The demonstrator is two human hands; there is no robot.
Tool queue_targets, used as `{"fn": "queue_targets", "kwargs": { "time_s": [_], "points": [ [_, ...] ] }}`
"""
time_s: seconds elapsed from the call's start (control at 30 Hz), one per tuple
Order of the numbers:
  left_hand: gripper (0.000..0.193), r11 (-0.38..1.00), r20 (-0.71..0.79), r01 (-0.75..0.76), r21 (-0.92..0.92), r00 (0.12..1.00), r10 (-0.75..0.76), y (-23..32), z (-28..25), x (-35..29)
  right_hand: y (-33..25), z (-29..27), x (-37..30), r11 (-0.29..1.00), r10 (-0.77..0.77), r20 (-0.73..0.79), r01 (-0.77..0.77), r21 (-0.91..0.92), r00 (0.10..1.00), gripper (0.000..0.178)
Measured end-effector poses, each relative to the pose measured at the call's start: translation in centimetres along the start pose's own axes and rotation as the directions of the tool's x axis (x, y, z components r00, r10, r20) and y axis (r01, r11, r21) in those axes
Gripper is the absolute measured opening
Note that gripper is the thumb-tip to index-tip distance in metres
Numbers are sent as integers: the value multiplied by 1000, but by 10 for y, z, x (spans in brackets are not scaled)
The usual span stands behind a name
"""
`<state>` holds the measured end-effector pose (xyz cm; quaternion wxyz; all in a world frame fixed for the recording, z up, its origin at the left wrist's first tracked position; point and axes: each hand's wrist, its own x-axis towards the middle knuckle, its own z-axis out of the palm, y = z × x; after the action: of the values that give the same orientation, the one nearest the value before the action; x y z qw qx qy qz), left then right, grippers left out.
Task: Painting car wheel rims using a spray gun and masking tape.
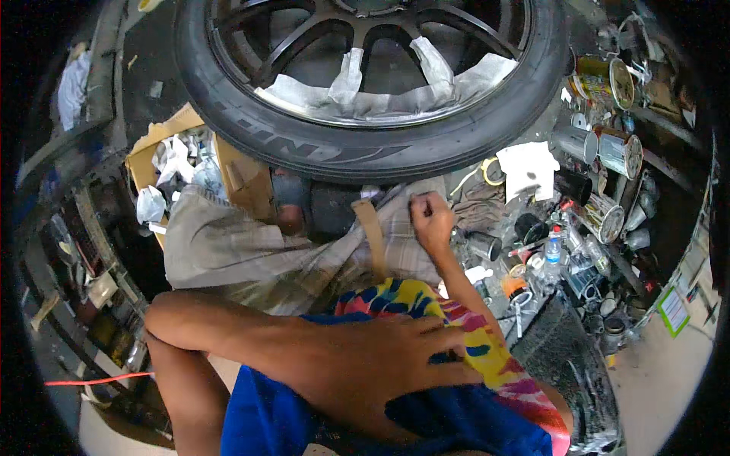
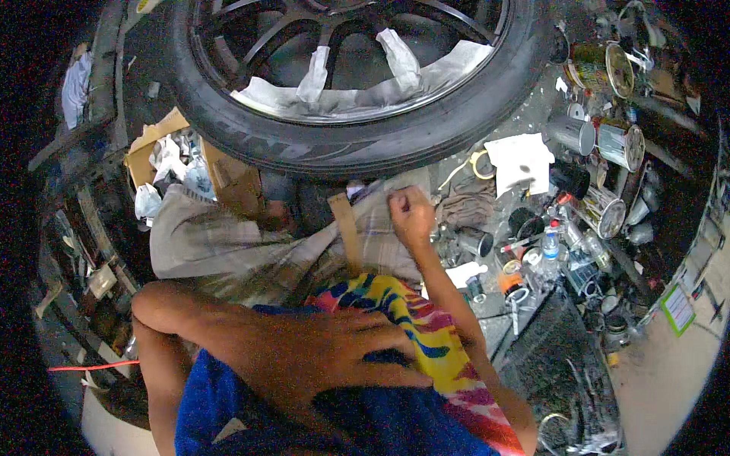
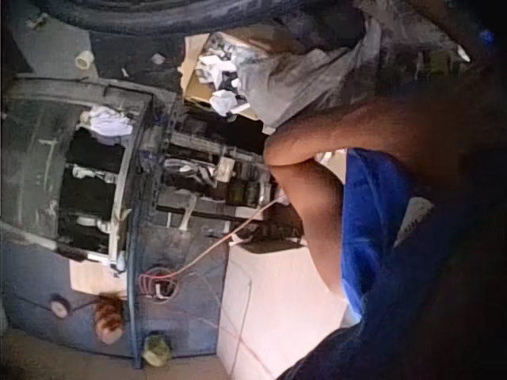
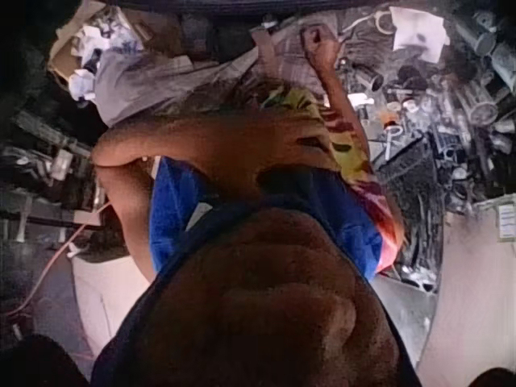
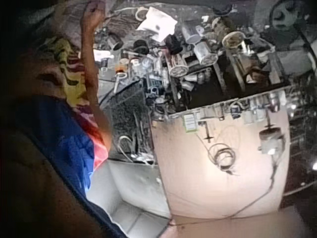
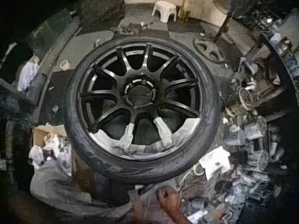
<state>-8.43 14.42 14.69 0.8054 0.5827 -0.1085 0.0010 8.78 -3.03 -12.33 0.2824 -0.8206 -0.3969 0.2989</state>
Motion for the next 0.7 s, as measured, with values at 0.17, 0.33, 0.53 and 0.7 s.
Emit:
{"fn": "queue_targets", "kwargs": {
  "time_s": [0.17, 0.33, 0.53, 0.7],
  "points": [
    [91, 983, 63, 155, -100, 987, -150, 14, -12, 35, 64, -88, 57, 983, 185, -177, -182, 30, 967, 19],
    [91, 973, -105, 144, -178, 981, -165, 42, -18, 71, 72, -189, 211, 988, 128, -467, -155, -19, 875, 36],
    [89, 979, -244, 144, -141, 954, -175, 68, -19, 106, -5, -223, 343, 997, 38, -575, 6, 75, 817, 52],
    [86, 972, -295, 152, -180, 934, -201, 81, -22, 132, -43, -198, 373, 972, 139, -506, -18, 236, 851, 59]
  ]
}}
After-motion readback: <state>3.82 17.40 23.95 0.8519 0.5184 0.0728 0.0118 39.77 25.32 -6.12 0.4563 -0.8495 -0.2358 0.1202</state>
